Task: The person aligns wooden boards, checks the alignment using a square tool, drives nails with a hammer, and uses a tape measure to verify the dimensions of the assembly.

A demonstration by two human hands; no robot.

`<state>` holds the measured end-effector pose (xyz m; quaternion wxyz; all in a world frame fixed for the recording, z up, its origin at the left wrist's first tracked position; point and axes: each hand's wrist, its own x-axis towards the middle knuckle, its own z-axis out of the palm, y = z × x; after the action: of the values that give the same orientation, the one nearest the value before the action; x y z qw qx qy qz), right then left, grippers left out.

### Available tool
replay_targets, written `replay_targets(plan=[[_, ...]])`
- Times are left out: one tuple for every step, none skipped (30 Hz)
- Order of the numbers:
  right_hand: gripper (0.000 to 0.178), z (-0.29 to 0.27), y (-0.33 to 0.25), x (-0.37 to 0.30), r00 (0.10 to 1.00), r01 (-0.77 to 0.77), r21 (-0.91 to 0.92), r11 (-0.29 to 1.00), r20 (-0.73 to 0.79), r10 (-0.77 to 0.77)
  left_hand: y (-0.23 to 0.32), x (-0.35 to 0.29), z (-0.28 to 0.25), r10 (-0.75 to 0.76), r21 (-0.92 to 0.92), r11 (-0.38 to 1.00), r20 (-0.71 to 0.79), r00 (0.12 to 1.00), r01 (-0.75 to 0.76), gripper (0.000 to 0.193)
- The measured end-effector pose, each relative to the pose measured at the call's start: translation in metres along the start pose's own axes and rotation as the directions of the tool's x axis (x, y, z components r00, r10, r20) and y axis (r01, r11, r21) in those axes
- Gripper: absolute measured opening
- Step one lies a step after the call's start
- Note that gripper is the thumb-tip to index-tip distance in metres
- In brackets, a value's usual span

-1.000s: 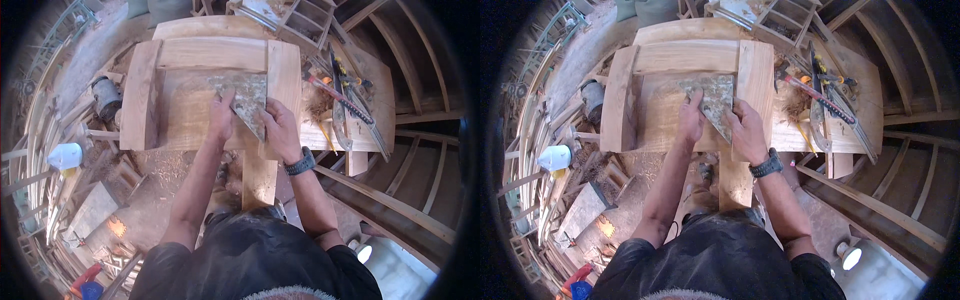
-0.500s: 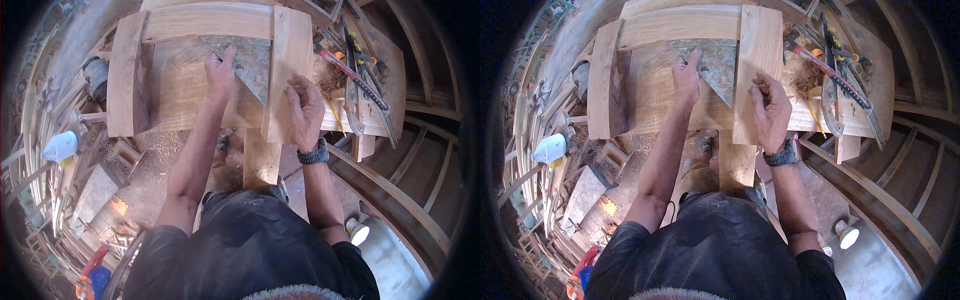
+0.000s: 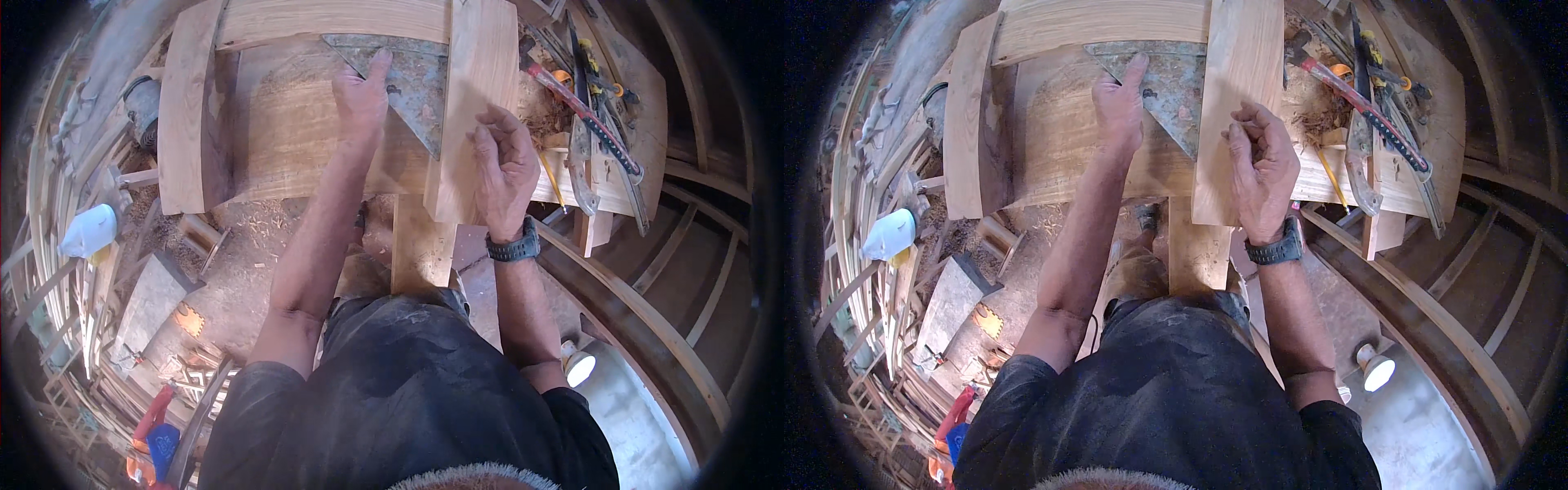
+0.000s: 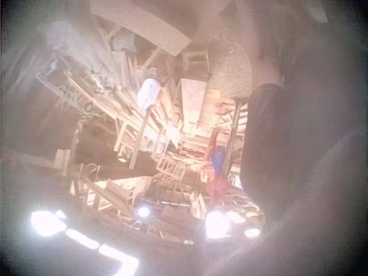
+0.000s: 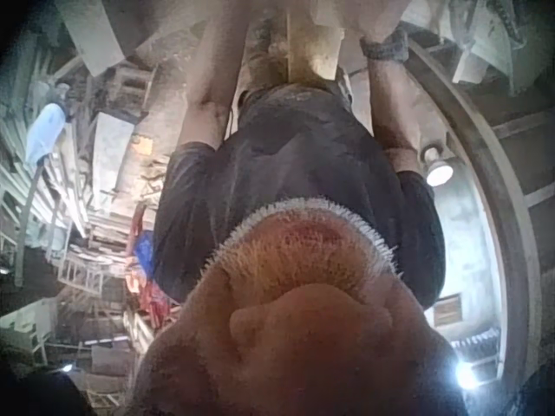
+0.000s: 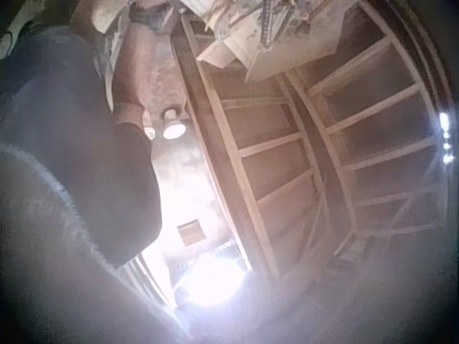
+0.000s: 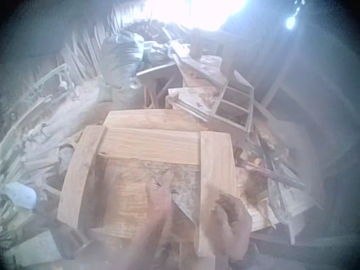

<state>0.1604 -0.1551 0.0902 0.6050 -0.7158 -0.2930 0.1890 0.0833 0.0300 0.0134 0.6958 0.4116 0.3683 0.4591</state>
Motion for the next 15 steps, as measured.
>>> replay_targets(plan=[[0.031, 0.0, -0.002, -0.001, 1.0, -0.018, 0.027, 0.999, -0.003, 0.018, 0.0, -0.001, 0.001, -0.005, 0.0, 1.0, 0.002, 1.0, 0.005, 0.028], [0.031, 0.0, -0.004, 0.0, 1.0, -0.03, 0.058, 0.998, -0.002, 0.03, -0.001, 0.001, 0.0, 0.005, 0.03, 1.0, -0.002, 1.0, -0.005, 0.027], [0.031, 0.0, -0.004, 0.0, 1.0, -0.028, 0.059, 0.998, -0.001, 0.028, -0.002, 0.003, 0.0, 0.014, 0.06, 0.998, -0.005, 1.0, -0.014, 0.026], [0.033, -0.002, -0.005, -0.001, 0.999, -0.05, 0.077, 0.996, 0.011, 0.049, -0.003, 0.003, 0.001, 0.016, 0.059, 0.998, -0.004, 1.0, -0.016, 0.026], [0.035, -0.004, -0.005, -0.002, 0.997, -0.073, 0.095, 0.993, 0.022, 0.071, -0.003, 0.003, 0.002, 0.02, 0.068, 0.998, -0.031, 0.999, -0.018, 0.027], [0.035, -0.007, -0.006, -0.003, 0.997, -0.073, 0.095, 0.993, 0.02, 0.071, -0.003, 0.003, 0.003, 0.024, 0.077, 0.997, -0.056, 0.998, -0.019, 0.028], [0.04, -0.012, -0.008, -0.004, 0.998, 0.07, -0.121, 0.99, 0.009, -0.07, -0.003, 0.004, 0.003, 0.023, 0.078, 0.997, -0.054, 0.998, -0.019, 0.028], [0.046, -0.016, -0.01, -0.007, 0.979, 0.202, -0.332, 0.921, 0.029, -0.204, -0.002, 0.003, 0.003, -0.01, 0.054, 0.998, -0.061, 0.998, 0.013, 0.028], [0.046, -0.018, -0.013, -0.011, 0.98, 0.196, -0.333, 0.922, 0.026, -0.199, -0.001, 0.002, 0.004, -0.043, 0.03, 0.999, -0.067, 0.997, 0.045, 0.029], [0.057, -0.02, -0.015, -0.015, 0.969, 0.238, -0.504, 0.83, 0.065, -0.238, 0.0, 0.002, 0.005, -0.048, 0.033, 0.998, -0.066, 0.997, 0.051, 0.029], [0.069, -0.023, -0.018, -0.019, 0.957, 0.275, -0.655, 0.704, 0.112, -0.269, 0.002, 0.003, 0.007, -0.035, 0.011, 0.999, -0.069, 0.997, 0.036, 0.03], [0.069, -0.023, -0.021, -0.022, 0.958, 0.271, -0.656, 0.704, 0.11, -0.266, 0.004, 0.003, 0.008, -0.021, -0.01, 1.0, -0.072, 0.997, 0.02, 0.03], [0.08, -0.021, -0.023, -0.025, 0.969, 0.246, -0.632, 0.735, 0.152, -0.193, 0.005, 0.002, 0.009, -0.024, -0.008, 1.0, -0.071, 0.997, 0.024, 0.03], [0.091, -0.019, -0.025, -0.027, 0.973, 0.218, -0.607, 0.764, 0.194, -0.124, 0.006, 0.001, 0.01, -0.062, -0.025, 0.998, -0.066, 0.996, 0.06, 0.031], [0.091, -0.018, -0.024, -0.029, 0.974, 0.216, -0.607, 0.765, 0.191, -0.123, 0.008, 0.0, 0.011, -0.099, -0.042, 0.994, -0.061, 0.993, 0.097, 0.032]])
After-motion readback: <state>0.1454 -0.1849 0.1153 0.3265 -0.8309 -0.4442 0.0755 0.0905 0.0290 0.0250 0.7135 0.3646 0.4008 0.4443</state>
